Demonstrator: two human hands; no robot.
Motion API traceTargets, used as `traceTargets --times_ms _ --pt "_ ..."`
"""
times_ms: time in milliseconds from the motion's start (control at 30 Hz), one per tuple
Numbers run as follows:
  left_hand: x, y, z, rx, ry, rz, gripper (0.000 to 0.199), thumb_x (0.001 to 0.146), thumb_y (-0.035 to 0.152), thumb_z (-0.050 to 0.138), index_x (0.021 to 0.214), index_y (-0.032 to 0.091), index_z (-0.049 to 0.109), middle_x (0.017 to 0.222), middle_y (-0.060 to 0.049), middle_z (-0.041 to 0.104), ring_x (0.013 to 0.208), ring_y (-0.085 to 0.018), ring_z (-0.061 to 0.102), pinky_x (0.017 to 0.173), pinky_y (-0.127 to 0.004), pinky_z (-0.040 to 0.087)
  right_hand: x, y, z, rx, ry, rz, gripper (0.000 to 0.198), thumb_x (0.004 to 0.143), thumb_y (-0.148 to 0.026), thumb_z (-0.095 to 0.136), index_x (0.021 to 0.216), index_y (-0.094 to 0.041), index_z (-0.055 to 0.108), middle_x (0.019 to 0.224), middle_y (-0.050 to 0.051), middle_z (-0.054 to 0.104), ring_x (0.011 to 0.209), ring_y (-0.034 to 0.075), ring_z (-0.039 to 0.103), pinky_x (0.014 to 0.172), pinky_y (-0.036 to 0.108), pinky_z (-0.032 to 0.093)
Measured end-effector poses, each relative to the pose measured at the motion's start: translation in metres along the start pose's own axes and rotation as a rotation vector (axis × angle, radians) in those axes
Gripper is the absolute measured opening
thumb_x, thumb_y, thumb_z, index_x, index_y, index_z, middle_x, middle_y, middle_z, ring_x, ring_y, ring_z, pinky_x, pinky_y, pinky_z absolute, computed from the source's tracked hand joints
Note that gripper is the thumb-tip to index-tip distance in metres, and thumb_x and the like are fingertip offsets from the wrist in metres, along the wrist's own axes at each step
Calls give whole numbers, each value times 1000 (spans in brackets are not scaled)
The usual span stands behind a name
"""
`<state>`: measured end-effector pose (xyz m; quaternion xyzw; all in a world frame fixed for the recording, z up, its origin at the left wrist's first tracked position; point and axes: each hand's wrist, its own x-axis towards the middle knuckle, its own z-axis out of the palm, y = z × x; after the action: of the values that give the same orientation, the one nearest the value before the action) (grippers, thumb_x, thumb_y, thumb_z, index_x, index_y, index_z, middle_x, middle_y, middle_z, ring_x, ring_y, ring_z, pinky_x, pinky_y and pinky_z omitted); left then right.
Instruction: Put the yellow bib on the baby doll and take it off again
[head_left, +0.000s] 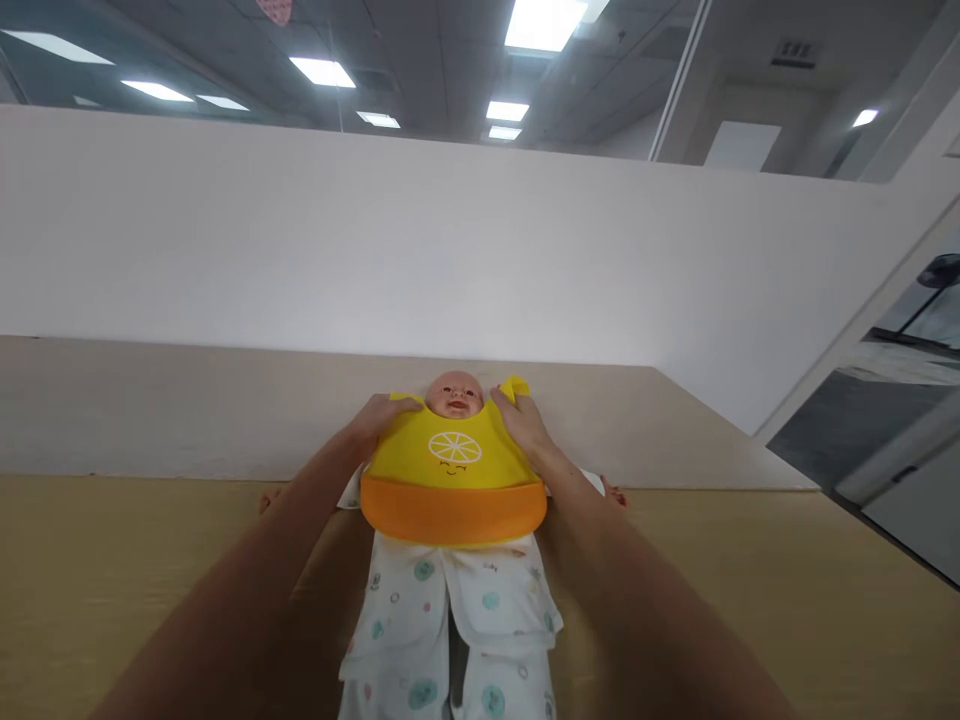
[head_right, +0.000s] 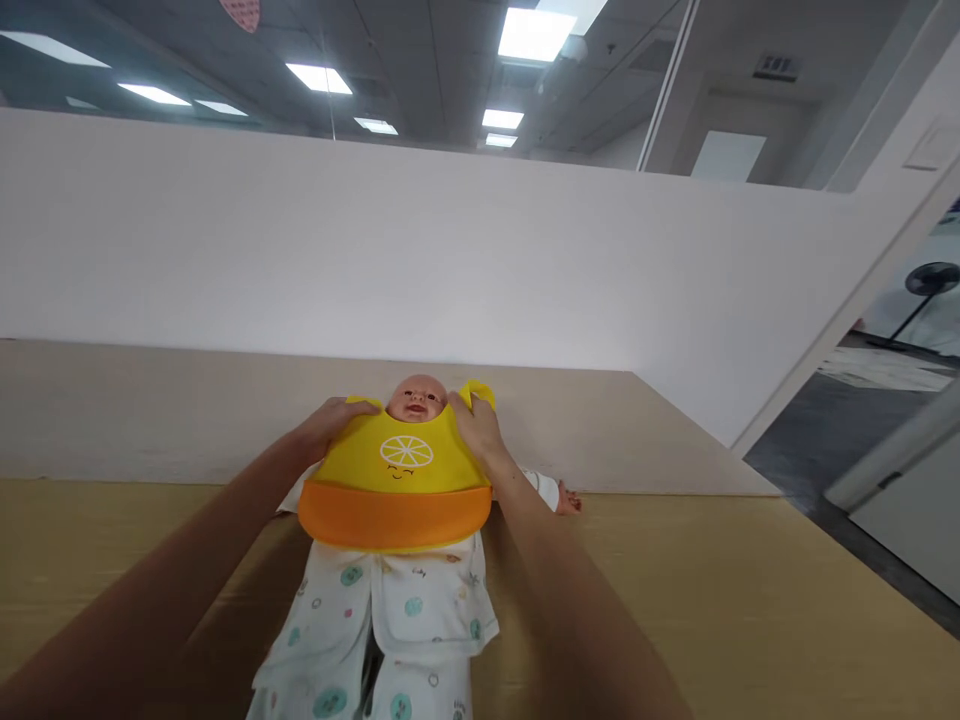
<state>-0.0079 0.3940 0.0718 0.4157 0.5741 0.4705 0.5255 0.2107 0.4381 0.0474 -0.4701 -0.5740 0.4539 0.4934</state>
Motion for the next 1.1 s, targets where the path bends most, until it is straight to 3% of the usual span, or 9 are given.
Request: traceTargets --times_ms 133,267,367,567,700,800,967,1100 --pt "10 -16 -1 -75 -56 -92 20 59 23 66 76 14 63 62 -3 68 54 -19 64 53 -27 50 2 15 4 96 25 186 16 76 -34 55 73 -18 58 63 3 64 62 17 60 56 25 45" --pt "13 -27 1 -201 -152 -266 21 56 23 63 76 16 64 68 -7 71 56 -23 65 52 -33 54 -5 15 6 239 -15 345 10 75 -24 52 73 -17 58 55 1 62 50 15 57 50 24 43" --pt "14 -29 1 -243 -211 -326 22 57 25 62 76 15 65 70 -9 71 57 -24 66 53 -33 54 -10 10 4 221 -15 417 8 71 -14 51 68 -16 57 48 0 58 43 14 53 46 24 40" --pt "18 -32 -2 -316 -305 -304 25 61 27 63 84 15 66 73 -7 72 60 -23 67 56 -31 54 -14 9 -1 228 -51 442 10 68 -8 50 64 -15 56 45 0 57 40 13 51 44 23 40" --pt "23 -36 0 -445 -384 -266 27 67 33 64 88 16 67 74 -6 72 67 -23 68 62 -31 54 -5 12 0 369 -149 594 5 71 -15 51 70 -16 56 50 0 60 44 15 55 49 25 46" --pt "28 -39 2 -493 -363 -257 29 70 36 62 89 14 66 72 -7 72 65 -23 67 61 -31 54 3 15 4 443 -205 668 12 74 -24 50 79 -15 59 55 1 63 49 16 58 55 28 50" --pt "34 -47 0 -532 -259 -252 20 70 25 54 79 10 64 64 -9 69 56 -22 65 56 -32 53 12 21 7 400 -166 718 12 74 -23 47 76 -15 56 54 3 61 48 17 58 52 29 49" --pt "36 -52 -1 -600 -340 -176 22 69 21 55 85 10 65 69 -8 70 60 -22 66 59 -32 53 17 25 1 357 -188 720 11 72 -18 46 76 -16 56 52 3 60 47 17 57 52 29 48"
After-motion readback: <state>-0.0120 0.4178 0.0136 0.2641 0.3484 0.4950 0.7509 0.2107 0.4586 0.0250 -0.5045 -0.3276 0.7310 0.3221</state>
